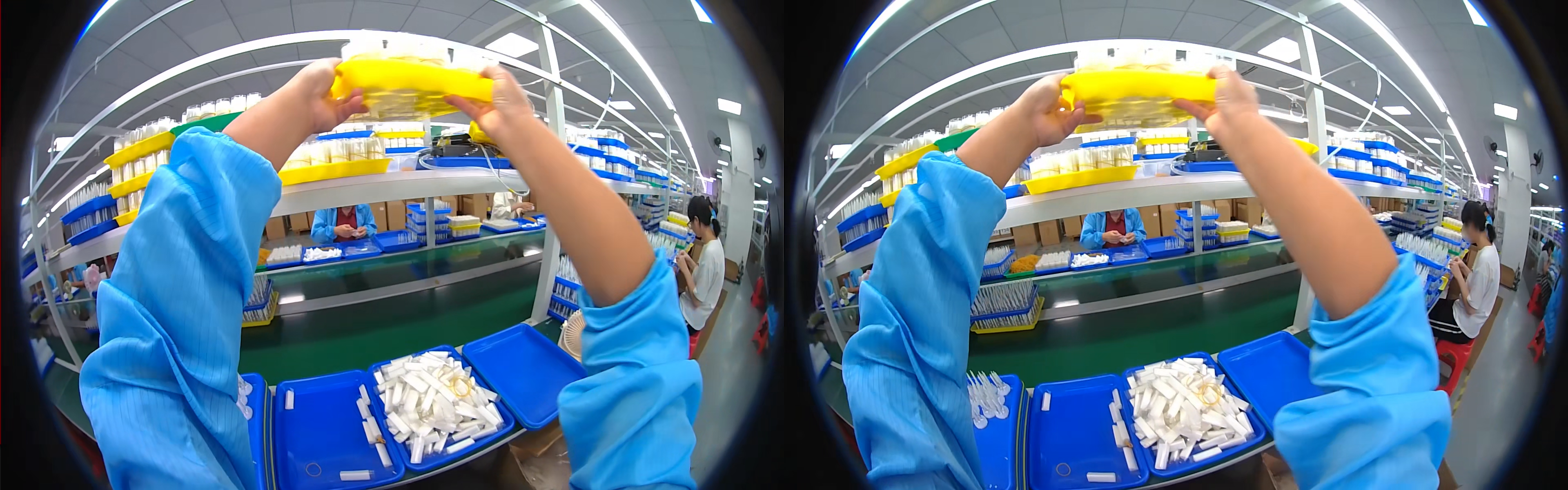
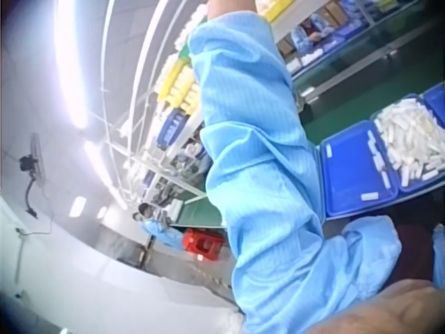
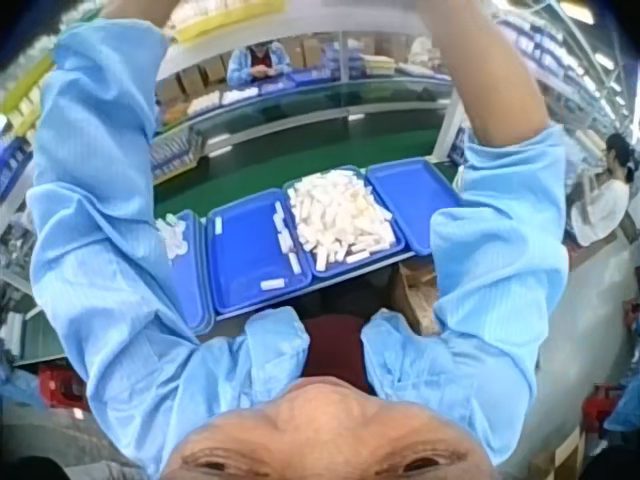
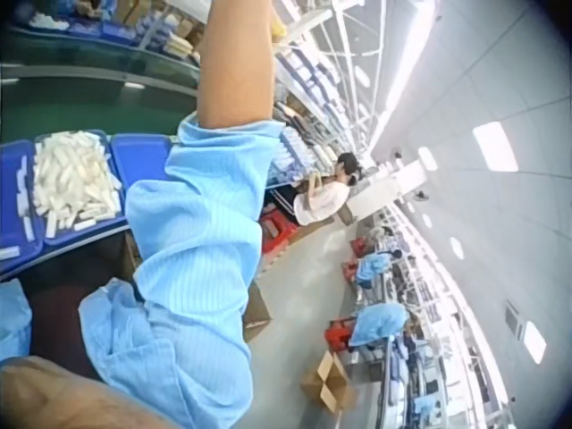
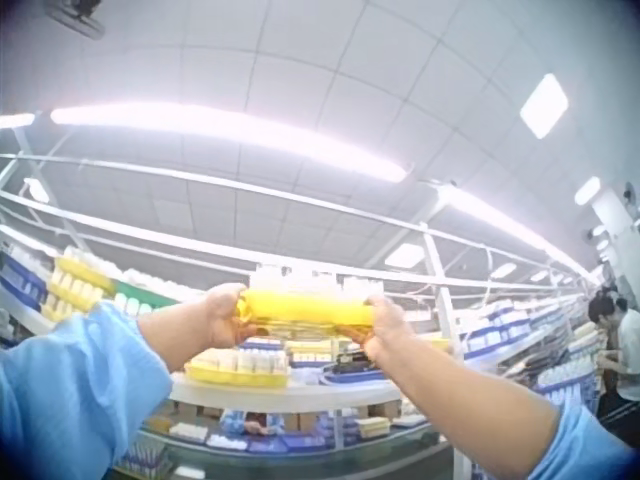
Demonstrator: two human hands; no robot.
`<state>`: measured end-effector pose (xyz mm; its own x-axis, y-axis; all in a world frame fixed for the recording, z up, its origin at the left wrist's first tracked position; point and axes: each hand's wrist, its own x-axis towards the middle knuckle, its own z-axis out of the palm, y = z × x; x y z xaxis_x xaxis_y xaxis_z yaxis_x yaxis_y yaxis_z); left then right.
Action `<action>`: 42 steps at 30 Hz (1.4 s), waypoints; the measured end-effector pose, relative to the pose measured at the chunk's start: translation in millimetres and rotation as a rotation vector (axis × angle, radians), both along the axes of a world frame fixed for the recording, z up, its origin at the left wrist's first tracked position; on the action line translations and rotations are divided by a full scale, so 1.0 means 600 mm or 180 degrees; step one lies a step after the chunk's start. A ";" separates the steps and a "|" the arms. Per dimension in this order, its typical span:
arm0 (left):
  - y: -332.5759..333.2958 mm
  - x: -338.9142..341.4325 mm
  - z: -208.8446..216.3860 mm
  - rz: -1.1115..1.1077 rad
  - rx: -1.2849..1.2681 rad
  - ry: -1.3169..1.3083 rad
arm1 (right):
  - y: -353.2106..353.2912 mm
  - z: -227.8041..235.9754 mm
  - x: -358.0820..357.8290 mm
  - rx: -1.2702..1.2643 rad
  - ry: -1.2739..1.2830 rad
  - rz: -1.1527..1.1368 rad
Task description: Assembling plastic wick holders and bundling them with rubber bands on a production line.
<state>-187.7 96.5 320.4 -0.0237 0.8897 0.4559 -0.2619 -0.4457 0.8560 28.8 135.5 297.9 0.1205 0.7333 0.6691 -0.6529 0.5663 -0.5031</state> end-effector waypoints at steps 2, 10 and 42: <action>0.028 -0.038 0.013 0.0206 -0.0114 0.0064 | 0.032 0.006 -0.042 -0.0003 0.0066 0.0092; 0.061 -0.124 0.019 0.0909 0.0065 0.0219 | 0.125 0.035 -0.194 -0.0392 0.0346 0.0088; 0.274 -0.263 -0.037 0.1188 0.0016 0.0096 | 0.235 0.006 -0.226 -0.0944 -0.1488 -0.0664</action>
